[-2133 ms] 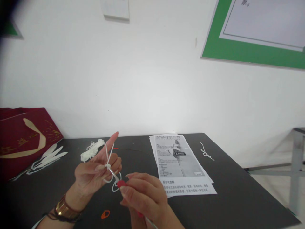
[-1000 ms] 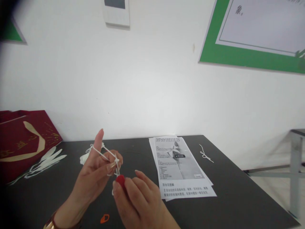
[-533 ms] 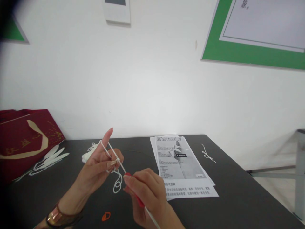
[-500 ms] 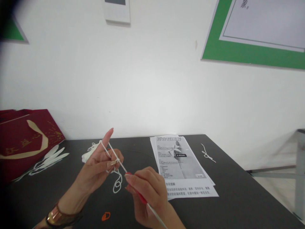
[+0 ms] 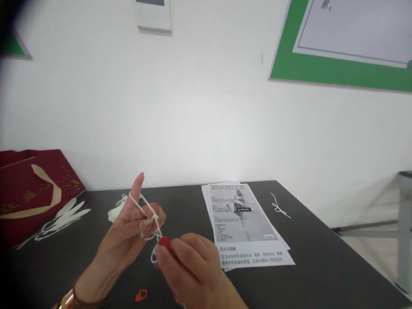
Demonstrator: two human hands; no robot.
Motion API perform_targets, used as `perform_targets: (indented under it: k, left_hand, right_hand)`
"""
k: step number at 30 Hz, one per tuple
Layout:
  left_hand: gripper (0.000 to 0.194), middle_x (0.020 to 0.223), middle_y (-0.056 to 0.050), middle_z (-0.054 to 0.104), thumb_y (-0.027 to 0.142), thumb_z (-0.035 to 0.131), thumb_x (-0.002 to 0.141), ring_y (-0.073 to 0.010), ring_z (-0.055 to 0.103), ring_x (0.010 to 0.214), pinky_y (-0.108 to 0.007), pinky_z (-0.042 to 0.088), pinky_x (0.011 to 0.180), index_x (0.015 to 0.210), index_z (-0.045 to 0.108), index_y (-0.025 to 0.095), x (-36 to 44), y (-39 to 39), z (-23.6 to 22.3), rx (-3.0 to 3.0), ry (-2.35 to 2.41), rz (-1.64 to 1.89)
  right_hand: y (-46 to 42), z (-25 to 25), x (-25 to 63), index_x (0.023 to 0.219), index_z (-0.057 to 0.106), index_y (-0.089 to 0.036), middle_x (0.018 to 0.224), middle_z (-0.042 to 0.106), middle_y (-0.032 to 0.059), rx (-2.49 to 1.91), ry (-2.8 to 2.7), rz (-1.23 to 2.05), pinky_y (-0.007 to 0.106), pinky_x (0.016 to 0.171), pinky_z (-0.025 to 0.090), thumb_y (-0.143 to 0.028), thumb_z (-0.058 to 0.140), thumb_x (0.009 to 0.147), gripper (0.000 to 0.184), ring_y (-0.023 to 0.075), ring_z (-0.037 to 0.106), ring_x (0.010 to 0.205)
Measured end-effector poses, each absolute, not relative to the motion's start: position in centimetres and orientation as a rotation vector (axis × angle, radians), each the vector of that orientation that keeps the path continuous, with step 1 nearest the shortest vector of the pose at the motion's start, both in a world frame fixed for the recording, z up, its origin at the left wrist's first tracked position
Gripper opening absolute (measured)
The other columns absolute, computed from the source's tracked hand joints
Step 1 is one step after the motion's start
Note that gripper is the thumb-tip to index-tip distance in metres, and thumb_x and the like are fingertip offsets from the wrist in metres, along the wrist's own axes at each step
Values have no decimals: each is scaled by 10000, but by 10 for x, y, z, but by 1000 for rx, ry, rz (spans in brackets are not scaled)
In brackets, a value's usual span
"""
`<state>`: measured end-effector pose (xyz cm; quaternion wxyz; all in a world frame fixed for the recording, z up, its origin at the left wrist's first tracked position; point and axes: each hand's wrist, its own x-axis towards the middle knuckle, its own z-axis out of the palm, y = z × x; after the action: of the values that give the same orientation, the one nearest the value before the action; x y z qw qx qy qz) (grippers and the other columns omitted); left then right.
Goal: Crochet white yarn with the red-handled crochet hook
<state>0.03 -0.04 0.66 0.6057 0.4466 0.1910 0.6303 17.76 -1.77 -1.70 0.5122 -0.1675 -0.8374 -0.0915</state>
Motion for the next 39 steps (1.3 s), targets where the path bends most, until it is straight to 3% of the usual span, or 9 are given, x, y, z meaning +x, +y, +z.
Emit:
perform_targets:
  k: [4,7,10,13,23,29,33,36,39]
  left_hand:
    - [888,705,15,582,72,606,768,-131,552,671,-207,384,561,1451,182,448,10,-9,10,898,488,1539]
    - [861,704,12,555,65,577,770,-131,546,664,-201,369,542,1446,209,449,12,-13,12,799,460,1518]
    - [868,685,17,525,54,577,752,-128,527,650,-197,350,526,1448,223,432,9,-12,13,767,408,1479]
    - [903,671,15,557,62,593,761,-128,518,622,-193,326,499,1453,166,455,6,-9,11,892,405,1503]
    - [932,649,40,547,93,598,811,-119,510,604,-228,344,534,1447,48,493,6,-9,9,1005,364,1471]
    - [945,674,32,563,75,611,784,-118,512,615,-226,364,550,1469,68,433,13,-7,6,973,462,1516]
    - [959,648,35,546,60,601,761,-126,505,614,-221,365,543,1475,67,414,14,-8,11,910,499,1539]
    - [921,601,42,489,60,563,744,-121,475,578,-234,354,555,1476,120,401,10,-10,14,828,397,1443]
    - [881,543,55,414,72,538,719,-107,403,519,-244,341,554,1475,191,362,5,-11,15,763,265,1352]
  right_hand:
    - [-23,-14,170,1041,673,-137,818,750,64,-471,-1987,-568,308,727,582,-89,585,835,229,161,668,680]
    - [-21,-15,169,1053,675,-161,833,754,60,-459,-1998,-519,296,711,585,-93,539,865,241,162,673,699]
    - [-18,-21,170,1187,612,-141,959,731,112,-402,-1950,-157,305,674,588,-89,512,876,331,192,667,819]
    - [-16,-28,166,1192,613,-226,947,706,80,-446,-1698,330,278,590,563,-13,532,838,421,165,662,746]
    - [-2,-26,162,943,724,-242,769,677,30,-427,-1184,1191,234,472,522,-214,592,876,151,129,627,575]
    - [-15,-23,165,1153,628,-186,858,701,83,-516,-1664,395,277,592,553,-16,527,833,376,165,655,715]
    - [-21,-21,165,1192,596,-69,955,716,153,-466,-1933,-241,321,730,586,-59,522,848,352,218,664,875]
    - [-19,-21,167,1151,631,-98,954,721,131,-433,-1975,-323,299,785,584,-94,512,884,292,214,661,942]
    - [-14,-24,169,1220,598,-164,971,705,104,-327,-1935,-80,290,753,589,-106,477,903,344,197,661,921]
